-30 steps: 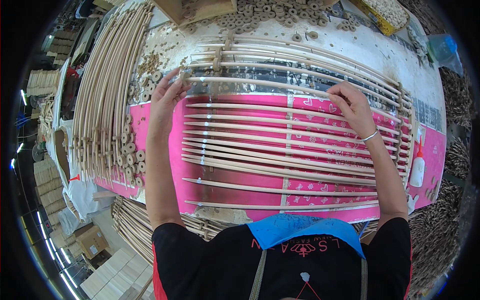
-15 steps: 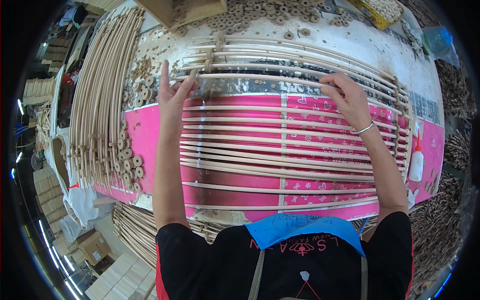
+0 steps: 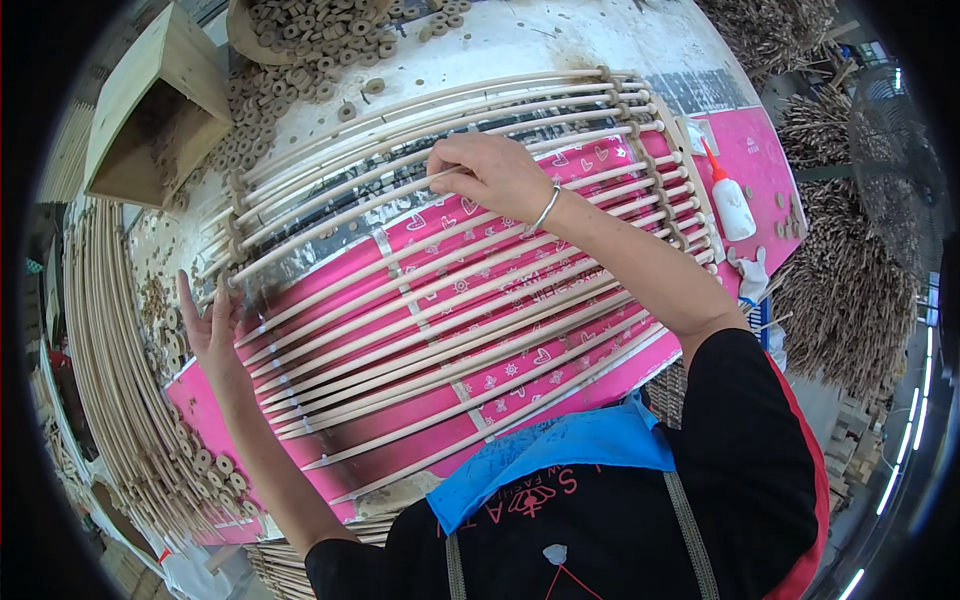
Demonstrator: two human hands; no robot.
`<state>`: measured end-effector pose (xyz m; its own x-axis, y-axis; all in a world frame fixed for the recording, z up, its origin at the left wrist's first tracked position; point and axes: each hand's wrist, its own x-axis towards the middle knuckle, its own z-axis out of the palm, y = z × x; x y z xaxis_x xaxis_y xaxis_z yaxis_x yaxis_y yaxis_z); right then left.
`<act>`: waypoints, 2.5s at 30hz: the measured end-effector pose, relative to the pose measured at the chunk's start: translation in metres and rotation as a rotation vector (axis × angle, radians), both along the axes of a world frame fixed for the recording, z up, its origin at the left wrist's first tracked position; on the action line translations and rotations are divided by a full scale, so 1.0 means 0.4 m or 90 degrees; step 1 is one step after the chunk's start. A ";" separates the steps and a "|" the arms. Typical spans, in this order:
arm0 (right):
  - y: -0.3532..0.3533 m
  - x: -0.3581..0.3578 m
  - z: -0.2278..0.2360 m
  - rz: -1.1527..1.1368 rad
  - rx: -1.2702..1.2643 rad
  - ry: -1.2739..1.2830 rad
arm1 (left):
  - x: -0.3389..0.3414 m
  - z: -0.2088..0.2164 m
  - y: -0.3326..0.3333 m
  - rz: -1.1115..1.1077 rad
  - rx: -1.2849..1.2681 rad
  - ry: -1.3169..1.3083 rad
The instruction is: Assembling wooden racks by threading rods through spacers and applying glue.
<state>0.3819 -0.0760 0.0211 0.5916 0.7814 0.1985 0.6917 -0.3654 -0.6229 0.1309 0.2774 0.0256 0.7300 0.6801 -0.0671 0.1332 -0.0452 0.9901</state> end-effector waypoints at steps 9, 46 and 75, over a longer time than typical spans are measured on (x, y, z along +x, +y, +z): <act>0.020 0.009 -0.030 0.032 0.032 -0.042 | -0.055 0.023 0.042 -0.007 0.324 0.147; -0.072 -0.085 0.038 0.108 -0.048 -0.049 | -0.218 -0.002 0.291 0.163 0.748 0.372; -0.050 -0.080 0.047 0.022 0.030 0.064 | -0.151 -0.001 0.115 0.067 -0.206 -0.081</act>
